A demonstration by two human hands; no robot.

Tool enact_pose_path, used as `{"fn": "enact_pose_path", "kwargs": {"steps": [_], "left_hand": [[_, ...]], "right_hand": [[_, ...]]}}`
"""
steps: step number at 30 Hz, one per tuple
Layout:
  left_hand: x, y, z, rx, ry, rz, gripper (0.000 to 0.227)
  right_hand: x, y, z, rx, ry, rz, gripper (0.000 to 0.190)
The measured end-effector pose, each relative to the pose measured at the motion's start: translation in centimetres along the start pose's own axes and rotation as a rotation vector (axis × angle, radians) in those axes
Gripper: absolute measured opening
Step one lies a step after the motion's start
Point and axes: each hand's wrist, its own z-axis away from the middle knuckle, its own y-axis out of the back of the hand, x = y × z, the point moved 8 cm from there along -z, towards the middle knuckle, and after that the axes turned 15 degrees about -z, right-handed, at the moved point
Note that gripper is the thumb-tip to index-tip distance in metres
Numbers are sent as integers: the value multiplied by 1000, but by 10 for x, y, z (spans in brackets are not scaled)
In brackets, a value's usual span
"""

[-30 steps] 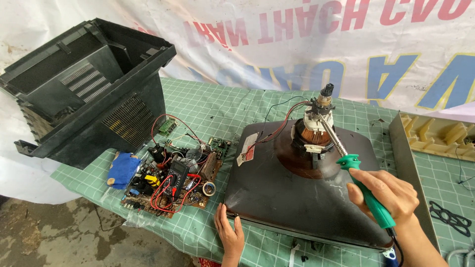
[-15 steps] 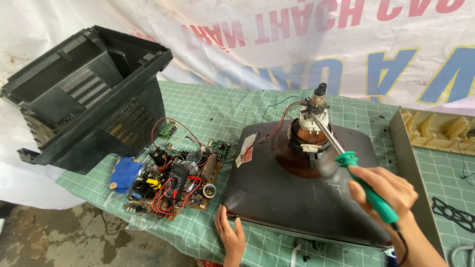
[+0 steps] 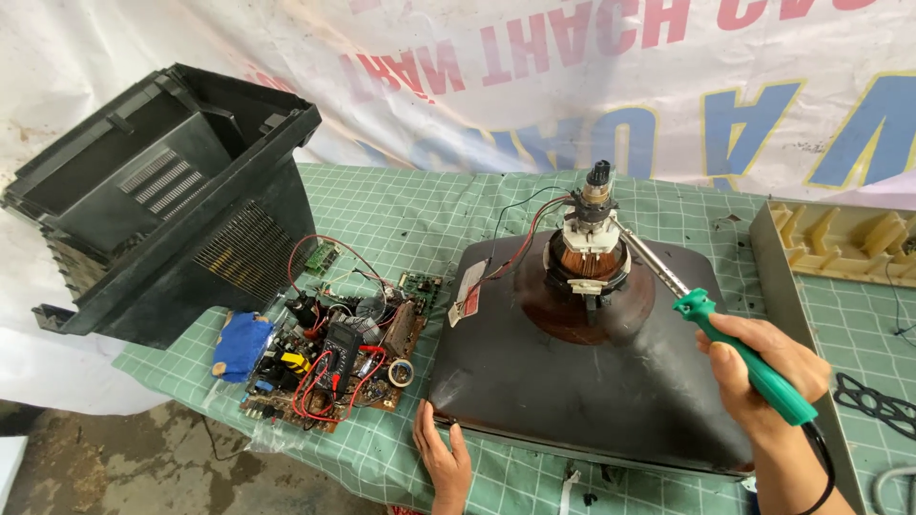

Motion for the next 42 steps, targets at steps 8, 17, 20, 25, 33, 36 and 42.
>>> {"fn": "enact_pose_path", "kwargs": {"steps": [8, 17, 20, 25, 33, 36, 42], "left_hand": [[-1, -2, 1, 1, -4, -11, 59], [-2, -2, 2, 4, -4, -8, 59], [-2, -2, 1, 16, -7, -11, 58], [-1, -3, 1, 2, -6, -26, 58], [1, -1, -1, 14, -21, -22, 58], [1, -1, -1, 8, -12, -18, 57], [2, 1, 0, 16, -13, -15, 58]], "right_hand": [[17, 3, 0, 46, -66, -108, 25], [36, 10, 9, 195, -214, -277, 26], [36, 10, 6, 211, -236, -319, 26], [34, 8, 7, 184, -212, -272, 27], [26, 0, 15, 93, -99, -161, 21], [3, -11, 8, 34, -37, -53, 21], [-4, -9, 7, -31, 12, 21, 24]]}}
